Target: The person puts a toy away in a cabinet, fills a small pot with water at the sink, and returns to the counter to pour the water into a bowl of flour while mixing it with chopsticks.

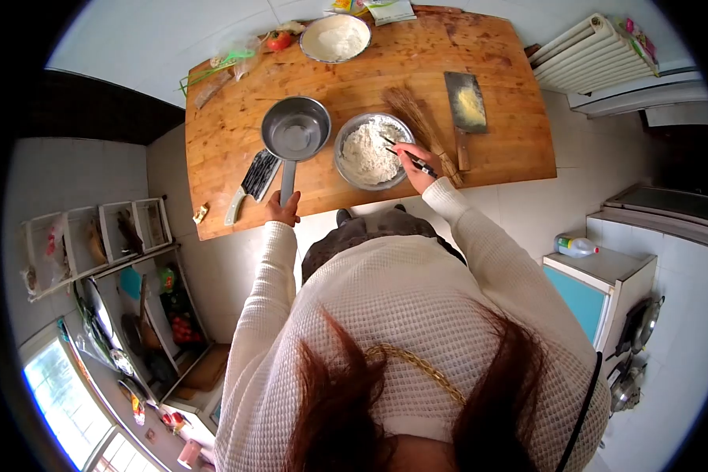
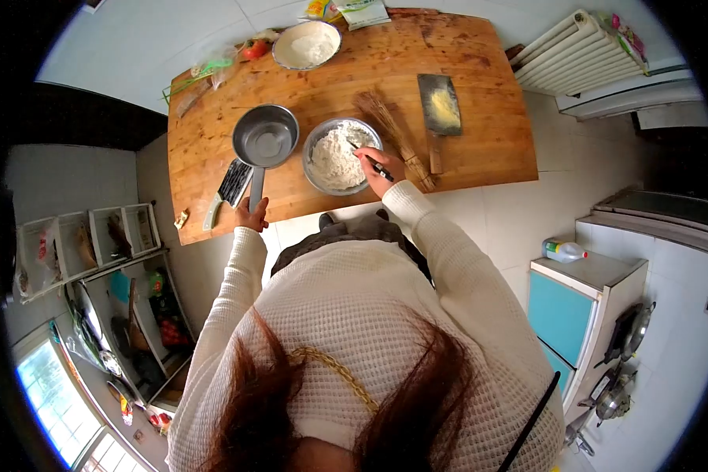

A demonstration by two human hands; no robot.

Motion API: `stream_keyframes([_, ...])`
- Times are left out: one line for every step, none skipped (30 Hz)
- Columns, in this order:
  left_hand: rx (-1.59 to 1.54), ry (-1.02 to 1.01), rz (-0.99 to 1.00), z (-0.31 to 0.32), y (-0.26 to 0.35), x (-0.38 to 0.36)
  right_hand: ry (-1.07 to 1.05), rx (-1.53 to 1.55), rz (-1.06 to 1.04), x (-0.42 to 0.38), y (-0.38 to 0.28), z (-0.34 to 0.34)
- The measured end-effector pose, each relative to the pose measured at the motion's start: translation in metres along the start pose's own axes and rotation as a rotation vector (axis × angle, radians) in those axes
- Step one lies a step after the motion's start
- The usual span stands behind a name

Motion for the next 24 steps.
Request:
stream_keyframes([-0.043,-0.011,0.002,0.003,-0.005,0.003,0.034,-0.075,0.033,-0.004,-0.003,-0.008])
stream_keyframes([-0.086,-0.02,0.005,0.005,-0.009,0.007,0.031,-0.084,0.034,-0.007,-0.002,-0.009])
stream_keyframes([-0.091,-0.024,0.014,0.007,-0.009,0.008,0.055,-0.094,-0.006,-0.01,-0.007,-0.011])
stream_keyframes([-0.098,-0.023,0.014,0.008,-0.01,0.01,0.08,-0.102,-0.047,-0.013,-0.011,-0.012])
stream_keyframes([-0.096,-0.016,0.002,0.009,-0.012,0.011,0.088,-0.116,-0.037,-0.015,-0.011,-0.013])
stream_keyframes([-0.093,-0.009,-0.01,0.009,-0.013,0.013,0.083,-0.12,-0.038,-0.015,-0.012,-0.013])
stream_keyframes([-0.067,-0.013,-0.026,0.009,-0.016,0.017,0.073,-0.03,0.029,-0.015,-0.004,-0.014])
stream_keyframes([-0.074,-0.013,-0.028,0.009,-0.016,0.021,0.063,0.06,0.096,-0.016,0.004,-0.015])
stream_keyframes([-0.027,-0.032,-0.065,0.01,-0.017,0.024,0.058,0.055,0.095,-0.015,0.008,-0.016])
stream_keyframes([0.021,-0.051,-0.102,0.011,-0.019,0.025,0.047,0.114,0.124,-0.012,0.018,-0.015])
stream_keyframes([0.067,-0.075,-0.128,0.01,-0.02,0.025,0.035,0.175,0.152,-0.009,0.027,-0.014])
stream_keyframes([0.062,-0.073,-0.129,0.008,-0.033,0.033,0.031,0.171,0.151,-0.007,0.032,-0.016])
stream_keyframes([0.207,0.042,-0.027,-0.005,-0.042,0.044,-0.039,0.163,0.198,-0.004,0.041,-0.011])
stream_keyframes([0.352,0.157,0.076,-0.014,-0.04,0.047,-0.107,0.155,0.243,-0.001,0.049,-0.005])
stream_keyframes([0.805,0.523,0.374,-0.017,0.021,0.004,-0.111,0.154,0.242,0.004,0.052,-0.005])
stream_keyframes([0.804,0.525,0.374,-0.013,0.039,-0.01,-0.109,0.088,0.188,0.01,0.05,-0.006])
stream_keyframes([0.756,0.446,0.433,-0.003,0.058,-0.021,-0.107,0.023,0.136,0.014,0.045,-0.008])
stream_keyframes([0.708,0.368,0.487,0.012,0.068,-0.028,-0.112,0.022,0.135,0.015,0.041,-0.01])
stream_keyframes([0.5,0.12,0.346,0.037,0.046,-0.013,-0.103,0.039,0.169,0.019,0.032,-0.015])
stream_keyframes([0.285,-0.124,0.206,0.072,0.022,0.0,-0.092,0.055,0.203,0.023,0.022,-0.022])
stream_keyframes([-0.08,-0.217,0.031,0.101,-0.015,0.013,-0.132,-0.051,0.289,0.026,0.008,-0.027])
stream_keyframes([-0.446,-0.305,-0.143,0.134,-0.044,0.021,-0.134,-0.054,0.284,0.025,0.01,-0.027])
stream_keyframes([-0.589,-0.301,-0.282,0.152,-0.046,0.015,-0.15,-0.103,0.136,0.029,0.002,-0.025])
stream_keyframes([-0.73,-0.297,-0.421,0.165,-0.044,0.008,-0.164,-0.15,-0.014,0.03,-0.004,-0.022])
Point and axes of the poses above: each hand's wrist, its own x-axis towards the middle knuckle, its own z-axis out of the palm, y = z × x, the point moved 10 cm from there along x, towards the middle knuckle, and after that the axes turned 11 degrees about -y, right-handed, at the moved point
